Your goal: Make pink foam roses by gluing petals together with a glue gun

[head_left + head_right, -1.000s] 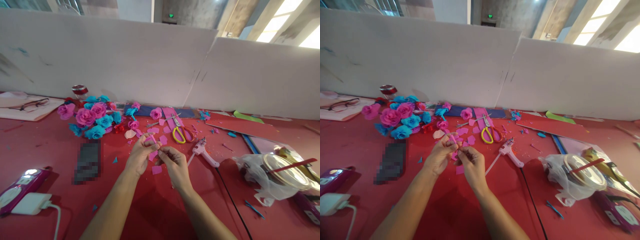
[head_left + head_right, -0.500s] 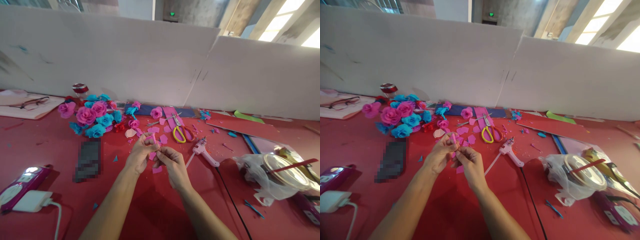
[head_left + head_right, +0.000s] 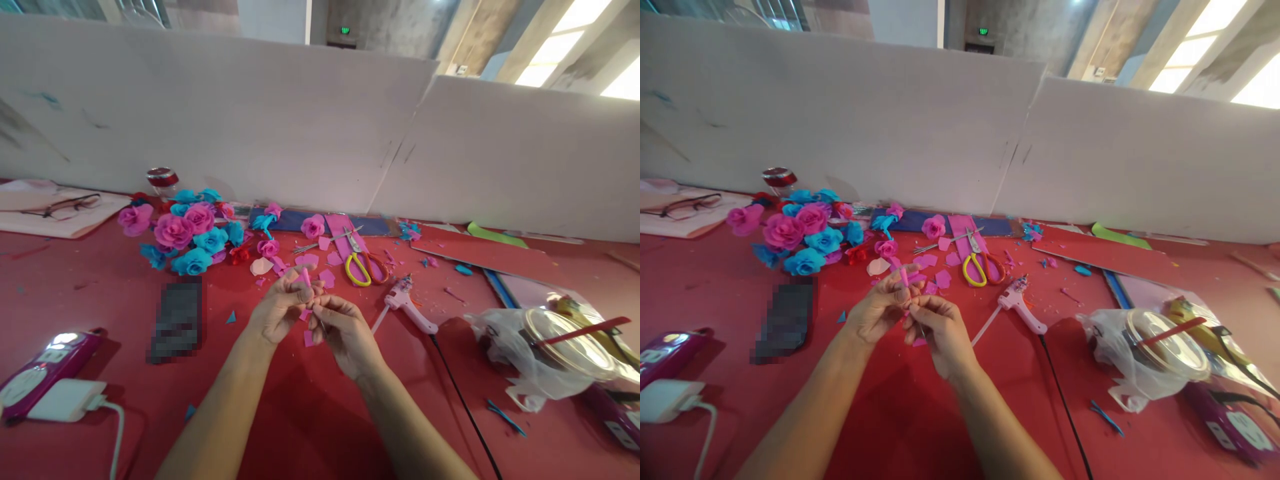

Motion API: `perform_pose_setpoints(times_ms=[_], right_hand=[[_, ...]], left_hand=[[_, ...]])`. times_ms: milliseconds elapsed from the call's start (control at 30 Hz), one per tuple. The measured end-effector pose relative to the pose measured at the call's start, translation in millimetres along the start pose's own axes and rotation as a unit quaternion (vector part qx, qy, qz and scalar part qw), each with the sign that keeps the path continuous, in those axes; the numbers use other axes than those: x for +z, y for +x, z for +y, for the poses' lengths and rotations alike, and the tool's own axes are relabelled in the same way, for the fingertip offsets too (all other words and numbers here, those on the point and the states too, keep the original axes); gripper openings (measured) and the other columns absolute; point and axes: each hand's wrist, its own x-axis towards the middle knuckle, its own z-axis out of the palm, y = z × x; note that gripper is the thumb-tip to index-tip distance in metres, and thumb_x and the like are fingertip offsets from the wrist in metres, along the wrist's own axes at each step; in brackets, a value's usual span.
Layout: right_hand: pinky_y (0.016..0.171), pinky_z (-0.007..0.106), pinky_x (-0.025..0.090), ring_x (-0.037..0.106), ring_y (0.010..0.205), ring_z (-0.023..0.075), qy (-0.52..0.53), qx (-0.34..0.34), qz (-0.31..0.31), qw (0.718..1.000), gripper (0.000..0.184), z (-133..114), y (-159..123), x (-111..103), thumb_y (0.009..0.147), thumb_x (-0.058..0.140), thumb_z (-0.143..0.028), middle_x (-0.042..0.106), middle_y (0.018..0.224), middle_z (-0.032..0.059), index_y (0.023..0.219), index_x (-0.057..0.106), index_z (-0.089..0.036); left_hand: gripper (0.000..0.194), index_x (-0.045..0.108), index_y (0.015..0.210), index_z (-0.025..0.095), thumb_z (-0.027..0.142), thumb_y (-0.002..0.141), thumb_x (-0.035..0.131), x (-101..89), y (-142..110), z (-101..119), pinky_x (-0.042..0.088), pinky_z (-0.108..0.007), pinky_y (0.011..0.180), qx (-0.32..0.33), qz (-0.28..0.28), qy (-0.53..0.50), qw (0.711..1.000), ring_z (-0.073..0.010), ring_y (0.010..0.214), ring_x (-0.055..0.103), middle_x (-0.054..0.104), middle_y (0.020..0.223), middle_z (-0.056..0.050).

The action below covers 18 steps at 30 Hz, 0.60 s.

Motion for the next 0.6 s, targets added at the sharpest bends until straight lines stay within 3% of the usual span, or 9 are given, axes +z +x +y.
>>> perform_pose_setpoints(times_ms=[133,233,367,500,600], right_hand=[[0.049,0.022,0.046,0.057,0.045,0.0096,-0.078,-0.073,0.033,0.994,0.016,4.2,-4.2,5.8,0.078,0.067,-0.03,0.062,0.059,-0.0014,0.079,0.061,-0.016],[0.051,0.023,0.048,0.058,0.045,0.01,-0.095,-0.089,0.035,0.991,0.015,7.8,-4.8,8.4,0.081,0.063,-0.032,0.062,0.061,-0.0021,0.081,0.06,-0.017],[0.05,0.023,0.047,0.057,0.046,0.0097,-0.068,-0.08,0.032,0.994,0.014,10.2,-3.3,8.0,0.081,0.063,-0.031,0.062,0.062,-0.002,0.081,0.059,-0.017],[0.049,0.022,0.044,0.055,0.045,0.0087,-0.043,-0.071,0.047,0.995,0.013,8.6,-1.3,5.2,0.08,0.064,-0.029,0.062,0.062,-0.0019,0.083,0.06,-0.017],[0.048,0.02,0.043,0.054,0.044,0.0077,-0.034,-0.068,0.047,0.996,0.013,6.4,-0.8,4.3,0.079,0.065,-0.029,0.062,0.061,-0.0016,0.081,0.061,-0.016]], left_hand=[[0.051,0.063,0.095,0.018,0.008,0.048,0.082,6.0,0.4,2.5,0.043,-0.02,0.055,0.005,0.055,-0.009,0.998,-0.0109,0.056,0.056,0.056,0.046,0.006],[0.052,0.062,0.092,0.017,0.006,0.045,0.082,7.7,0.4,2.2,0.041,-0.018,0.056,0.013,0.068,-0.015,0.997,-0.0081,0.055,0.053,0.054,0.046,0.007],[0.053,0.061,0.094,0.018,0.005,0.047,0.083,5.3,0.0,-0.5,0.041,-0.017,0.054,0.029,0.064,-0.01,0.997,-0.007,0.055,0.053,0.06,0.059,0.005],[0.055,0.058,0.106,0.019,0.014,0.057,0.082,2.1,-0.8,-0.3,0.043,-0.02,0.053,-0.004,0.019,0.002,1.0,-0.0117,0.063,0.059,0.066,0.074,-0.001],[0.048,0.059,0.107,0.017,0.018,0.063,0.079,1.7,-0.8,1.7,0.044,-0.022,0.052,-0.011,0.004,0.004,1.0,-0.0121,0.06,0.059,0.067,0.074,-0.003]])
